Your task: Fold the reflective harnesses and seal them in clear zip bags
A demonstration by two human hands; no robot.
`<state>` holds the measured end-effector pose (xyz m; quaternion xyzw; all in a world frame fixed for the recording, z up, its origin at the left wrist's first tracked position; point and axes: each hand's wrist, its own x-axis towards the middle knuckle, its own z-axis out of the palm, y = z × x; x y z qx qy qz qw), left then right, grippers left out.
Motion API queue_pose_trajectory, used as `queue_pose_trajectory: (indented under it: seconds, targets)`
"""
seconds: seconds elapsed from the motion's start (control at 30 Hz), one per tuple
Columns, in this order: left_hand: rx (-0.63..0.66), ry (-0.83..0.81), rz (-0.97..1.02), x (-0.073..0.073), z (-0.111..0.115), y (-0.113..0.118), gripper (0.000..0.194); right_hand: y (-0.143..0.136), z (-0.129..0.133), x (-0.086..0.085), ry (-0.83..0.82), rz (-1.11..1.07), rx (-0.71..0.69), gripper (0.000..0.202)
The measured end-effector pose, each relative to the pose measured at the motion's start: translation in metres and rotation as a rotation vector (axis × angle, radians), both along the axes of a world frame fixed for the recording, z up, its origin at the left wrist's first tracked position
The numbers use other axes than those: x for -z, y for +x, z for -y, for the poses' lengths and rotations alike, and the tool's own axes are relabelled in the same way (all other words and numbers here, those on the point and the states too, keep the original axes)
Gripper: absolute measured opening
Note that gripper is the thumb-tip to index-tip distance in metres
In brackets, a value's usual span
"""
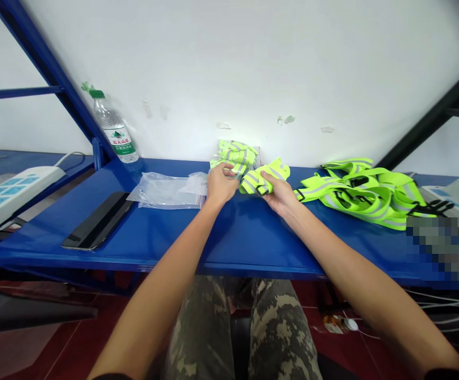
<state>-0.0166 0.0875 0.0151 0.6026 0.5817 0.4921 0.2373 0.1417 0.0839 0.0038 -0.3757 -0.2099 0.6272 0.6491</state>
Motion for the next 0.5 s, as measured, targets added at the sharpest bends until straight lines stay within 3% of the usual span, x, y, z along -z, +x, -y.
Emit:
queue_pose_trajectory:
  seconds: [0.13, 0.37, 0.5]
  targets:
    - [0.130, -0.115, 0.285, 0.009, -0.001, 0.015, 0.046, 0.013, -0.002, -0.009, -0.033, -0.035, -0.002, 0.013]
    - [0.179, -0.117, 0.389, 0.016, 0.003, 0.026, 0.054, 0.023, -0.003, -0.012, -0.009, -0.051, -0.011, 0.009]
    - [0.126, -0.027, 0.439, 0.014, 0.005, 0.029, 0.051, 0.018, -0.002, -0.006, -0.048, -0.012, 0.060, 0.014]
